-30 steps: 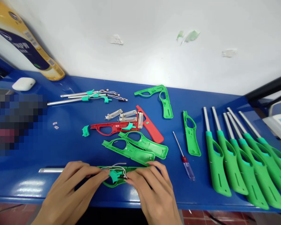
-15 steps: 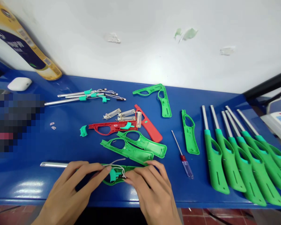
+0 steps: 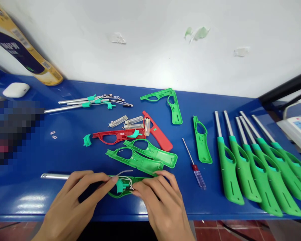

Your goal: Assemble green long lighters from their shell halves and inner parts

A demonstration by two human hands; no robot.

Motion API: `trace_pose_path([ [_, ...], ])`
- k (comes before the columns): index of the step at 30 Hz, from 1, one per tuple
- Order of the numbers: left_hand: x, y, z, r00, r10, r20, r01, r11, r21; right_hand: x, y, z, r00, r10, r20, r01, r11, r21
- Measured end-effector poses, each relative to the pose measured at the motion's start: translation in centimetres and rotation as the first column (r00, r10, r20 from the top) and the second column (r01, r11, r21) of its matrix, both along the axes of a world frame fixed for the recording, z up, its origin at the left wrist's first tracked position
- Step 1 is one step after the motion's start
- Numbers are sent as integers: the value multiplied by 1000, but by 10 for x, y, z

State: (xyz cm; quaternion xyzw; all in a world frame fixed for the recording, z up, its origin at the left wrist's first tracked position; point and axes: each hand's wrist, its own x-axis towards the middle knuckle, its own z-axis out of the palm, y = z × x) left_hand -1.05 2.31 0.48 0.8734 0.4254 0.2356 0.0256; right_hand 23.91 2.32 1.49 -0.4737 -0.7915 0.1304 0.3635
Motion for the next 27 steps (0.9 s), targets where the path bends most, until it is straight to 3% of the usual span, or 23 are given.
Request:
trace_pose_path([
  [7,1,-1,-2,999,-13,31,13,1000,13,-1,0,0,1000,-9,-10,9,1000,-4],
  [12,-1,-5,-7,995,24,100,-19,998,-56,-1,0,0,1000,-13,-21,13,1000,4],
  [17,-5,-7,-11,999,-8,43,10,999,-39,0,1,0,1000,7,-15,-7,1000,3],
  [27,2,0,0,1000,9,13,-9,1000,11,4,-1,-1,999,49,-13,-49,999,-7],
])
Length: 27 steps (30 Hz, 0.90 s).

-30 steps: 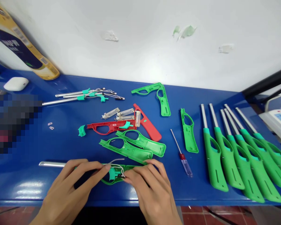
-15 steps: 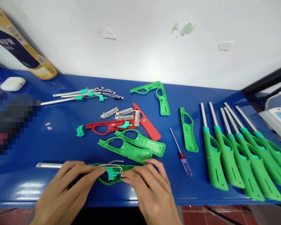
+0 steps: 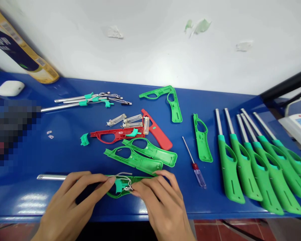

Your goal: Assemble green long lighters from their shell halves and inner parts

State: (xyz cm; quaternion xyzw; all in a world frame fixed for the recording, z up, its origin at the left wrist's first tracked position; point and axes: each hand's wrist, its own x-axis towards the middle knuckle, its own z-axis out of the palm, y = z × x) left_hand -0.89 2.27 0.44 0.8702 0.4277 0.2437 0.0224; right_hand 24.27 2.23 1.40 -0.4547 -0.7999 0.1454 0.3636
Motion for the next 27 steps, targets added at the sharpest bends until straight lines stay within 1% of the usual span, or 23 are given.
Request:
trace_pose_path([
  [8,3,3,1,999,-39,4,39,999,34,-1,0,0,1000,-18,-10,18,1000,-14],
  [14,10,5,7,997,-73,31,72,997,35,1,0,-1,1000,-17,-6,17,1000,-7],
  [18,14,3,8,995,-74,71,72,997,22,3,0,-2,1000,-2,8,2,1000,-14],
  [21,14,3,7,994,-91,63,90,996,21,3,1,-2,1000,5,11,-4,1000,-8],
  [27,15,4,7,992,-93,80,93,996,1,1,2,0,1000,-22,1,22,1000,-13],
])
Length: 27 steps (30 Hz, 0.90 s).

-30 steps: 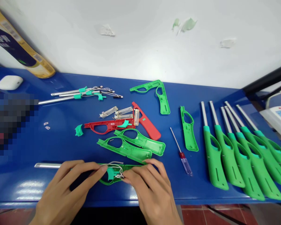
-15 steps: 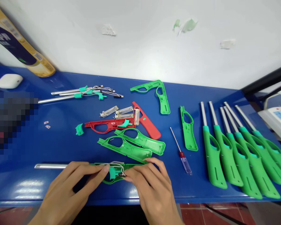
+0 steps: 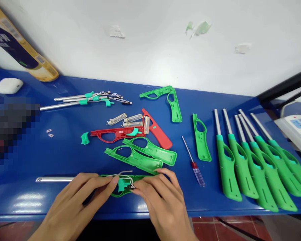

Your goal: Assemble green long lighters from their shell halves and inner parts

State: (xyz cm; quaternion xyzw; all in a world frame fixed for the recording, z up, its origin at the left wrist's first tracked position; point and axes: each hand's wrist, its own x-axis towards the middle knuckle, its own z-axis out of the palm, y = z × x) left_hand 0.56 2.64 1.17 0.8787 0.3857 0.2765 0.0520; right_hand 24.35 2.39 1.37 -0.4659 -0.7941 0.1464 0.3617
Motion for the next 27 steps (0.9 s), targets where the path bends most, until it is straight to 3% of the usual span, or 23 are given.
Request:
trace_pose_path([
  [3,1,-2,5,999,20,-26,-20,1000,16,-1,0,0,1000,-7,4,7,1000,0],
  [6,-1,-9,8,986,46,-162,-47,999,-2,0,0,1,1000,-7,7,7,1000,10],
  [12,-8,-21,-1,934,15,-358,-16,1000,1,1,0,2,1000,-3,16,3,1000,11],
  [19,-2,-22,-1,944,68,-321,-70,998,7,2,2,2,1000,-2,16,1,999,44],
  [27,8,-23,-3,962,176,-209,-149,979,138,3,0,2,1000,9,9,-9,999,40],
])
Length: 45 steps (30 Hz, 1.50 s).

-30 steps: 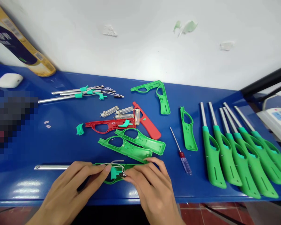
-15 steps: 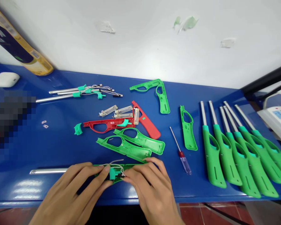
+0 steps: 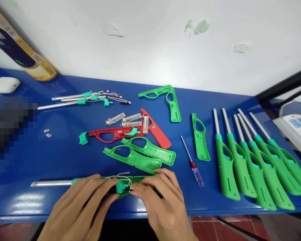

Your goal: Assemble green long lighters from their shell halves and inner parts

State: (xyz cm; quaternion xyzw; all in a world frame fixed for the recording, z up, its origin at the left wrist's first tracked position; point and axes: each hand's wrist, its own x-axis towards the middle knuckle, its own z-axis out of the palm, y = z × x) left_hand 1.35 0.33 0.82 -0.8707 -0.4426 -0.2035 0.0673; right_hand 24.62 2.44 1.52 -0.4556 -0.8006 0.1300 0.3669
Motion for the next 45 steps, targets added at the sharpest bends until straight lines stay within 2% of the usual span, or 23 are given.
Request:
trace_pose_path([
  [9,6,6,4,996,0,86,-1,1000,7,-3,1,5,1000,9,14,-10,1000,22],
  [16,3,2,0,998,-22,63,22,1000,7,-6,2,10,1000,19,8,-19,1000,7],
  [25,9,2,2,993,3,122,-8,999,37,-8,1,6,1000,19,-2,-19,1000,-6],
  [32,11,4,4,985,35,169,-35,999,-1,-12,-2,4,994,-6,-105,5,1000,-5],
  [37,8,4,4,984,37,172,-28,998,-52,-9,-2,1,998,2,-67,-4,1000,-17],
  [42,10,7,5,978,19,206,-9,999,-49,-7,-3,-1,999,-15,-31,14,999,-40],
  [45,12,10,4,970,19,244,-4,998,-63,-8,-4,-1,999,-9,-42,8,1000,-13],
])
